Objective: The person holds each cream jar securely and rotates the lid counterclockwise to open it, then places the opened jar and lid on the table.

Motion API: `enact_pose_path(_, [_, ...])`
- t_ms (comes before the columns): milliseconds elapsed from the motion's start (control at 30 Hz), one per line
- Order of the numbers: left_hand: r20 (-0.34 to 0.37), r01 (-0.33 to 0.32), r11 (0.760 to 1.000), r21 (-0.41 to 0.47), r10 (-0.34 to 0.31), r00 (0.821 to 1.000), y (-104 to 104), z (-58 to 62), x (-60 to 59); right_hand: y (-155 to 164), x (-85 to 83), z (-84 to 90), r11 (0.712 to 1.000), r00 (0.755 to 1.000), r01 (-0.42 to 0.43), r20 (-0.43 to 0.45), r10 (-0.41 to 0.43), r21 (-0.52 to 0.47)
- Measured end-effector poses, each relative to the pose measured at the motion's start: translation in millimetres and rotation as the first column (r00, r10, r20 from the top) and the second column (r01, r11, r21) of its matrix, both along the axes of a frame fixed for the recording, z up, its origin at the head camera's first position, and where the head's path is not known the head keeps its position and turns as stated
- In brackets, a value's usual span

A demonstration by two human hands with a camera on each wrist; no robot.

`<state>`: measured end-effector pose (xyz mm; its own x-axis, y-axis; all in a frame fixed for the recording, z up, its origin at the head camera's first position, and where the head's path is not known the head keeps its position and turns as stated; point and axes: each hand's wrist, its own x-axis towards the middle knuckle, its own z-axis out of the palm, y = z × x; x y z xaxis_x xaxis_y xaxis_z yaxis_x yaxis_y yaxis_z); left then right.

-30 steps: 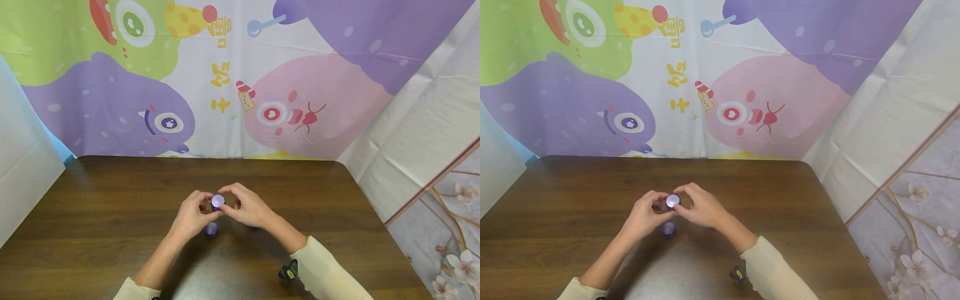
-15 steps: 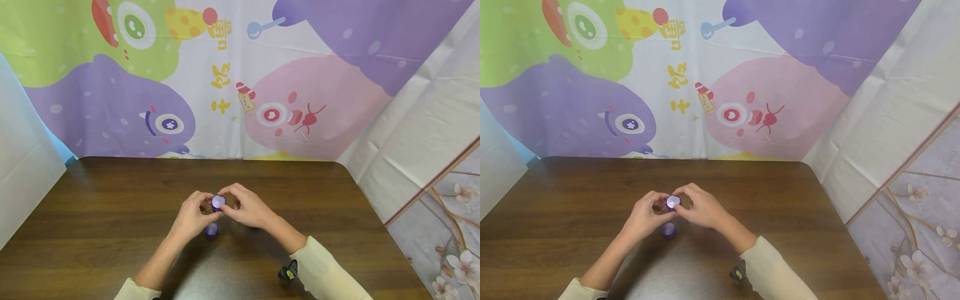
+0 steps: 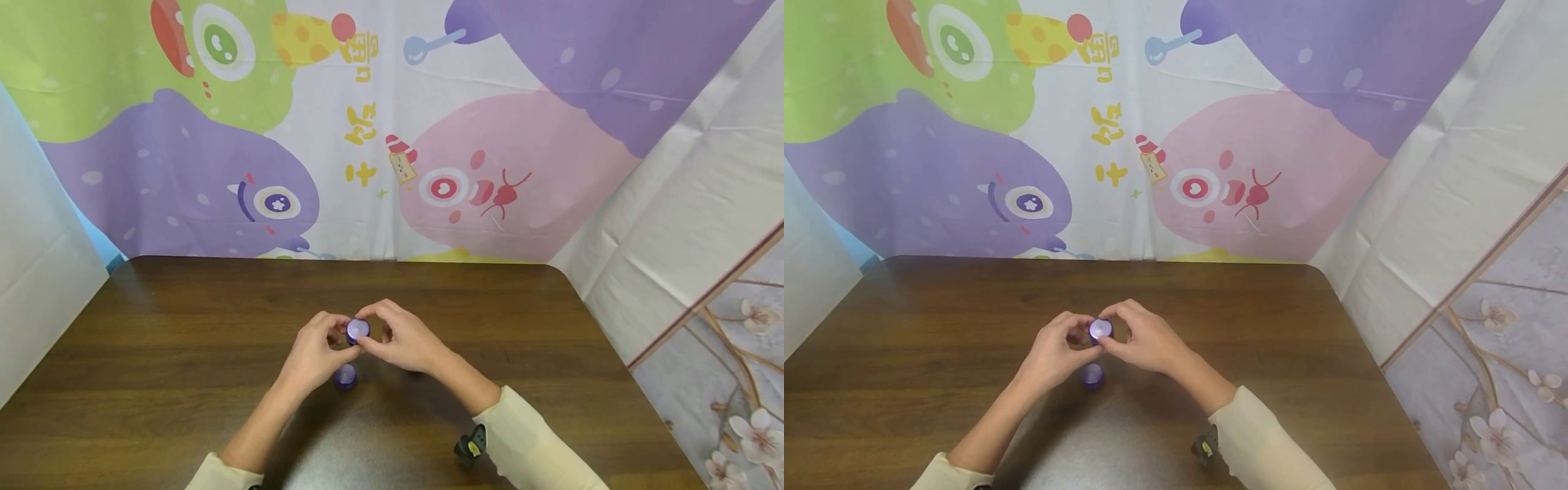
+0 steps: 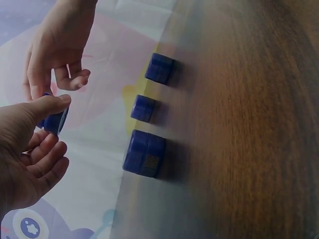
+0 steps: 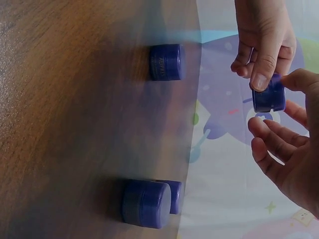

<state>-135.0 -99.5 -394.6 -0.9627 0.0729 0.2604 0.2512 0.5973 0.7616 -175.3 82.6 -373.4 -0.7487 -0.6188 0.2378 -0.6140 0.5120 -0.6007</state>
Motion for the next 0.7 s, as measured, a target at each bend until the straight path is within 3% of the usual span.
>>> enact_pose_path(433, [0.006,-0.001,1.0,-0.006,0.001,1.0,-0.6,-0.3,-1.7,0.7,-0.7,1.1,0.999,0.999,0.043,-0.007,-0.043,0.015])
enact_pose_path(700, [0.006,0.001,1.0,-0.002,-0.001,1.0,-1.1,-1.6,-1.6,0.3,-1.1,0.3,1.0,1.0,0.007,-0.006,-0.007,0.019])
